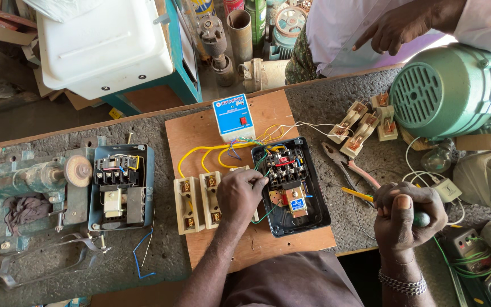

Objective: The person connects colored wires to terminals on a starter box and three white fuse holders using a screwdriver and pliers. They strip wire ends, twist strands, and tighten screws to secure connections on a wooden workbench.

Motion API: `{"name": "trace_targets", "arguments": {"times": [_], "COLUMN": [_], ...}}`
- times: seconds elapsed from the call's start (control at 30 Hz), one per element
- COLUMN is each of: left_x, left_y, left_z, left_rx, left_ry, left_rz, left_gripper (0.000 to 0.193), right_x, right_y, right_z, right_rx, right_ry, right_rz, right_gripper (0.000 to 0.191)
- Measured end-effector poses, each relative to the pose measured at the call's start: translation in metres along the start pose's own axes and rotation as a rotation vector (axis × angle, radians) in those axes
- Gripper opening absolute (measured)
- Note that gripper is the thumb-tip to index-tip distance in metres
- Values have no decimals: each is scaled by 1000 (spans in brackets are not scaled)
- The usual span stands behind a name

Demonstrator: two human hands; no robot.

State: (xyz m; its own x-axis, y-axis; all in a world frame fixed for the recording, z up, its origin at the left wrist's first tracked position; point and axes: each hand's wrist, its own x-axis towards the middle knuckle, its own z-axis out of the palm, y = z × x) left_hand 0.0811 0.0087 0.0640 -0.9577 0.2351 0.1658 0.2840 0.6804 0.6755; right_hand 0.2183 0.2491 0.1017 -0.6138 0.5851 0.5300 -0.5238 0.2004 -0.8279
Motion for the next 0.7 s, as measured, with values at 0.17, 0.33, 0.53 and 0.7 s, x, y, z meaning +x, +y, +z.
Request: {"name": "trace_targets", "arguments": {"times": [0.17,0.33,0.53,0.7], "left_x": [-3,-7,-7,-4], "left_y": [-7,-8,-2,-3], "left_z": [4,5,4,5], "left_rx": [-162,-180,89,127], "left_ry": [63,32,108,-85], "left_rz": [51,24,36,-104], "left_gripper": [10,5,9,8], "right_x": [0,1,3,3], "right_y": [1,2,1,1], "right_z": [-1,-2,0,0], "right_rx": [9,24,6,-6], "right_ry": [-1,0,-16,-16], "right_rz": [-12,-5,-12,6], "right_gripper": [31,31,30,29]}}
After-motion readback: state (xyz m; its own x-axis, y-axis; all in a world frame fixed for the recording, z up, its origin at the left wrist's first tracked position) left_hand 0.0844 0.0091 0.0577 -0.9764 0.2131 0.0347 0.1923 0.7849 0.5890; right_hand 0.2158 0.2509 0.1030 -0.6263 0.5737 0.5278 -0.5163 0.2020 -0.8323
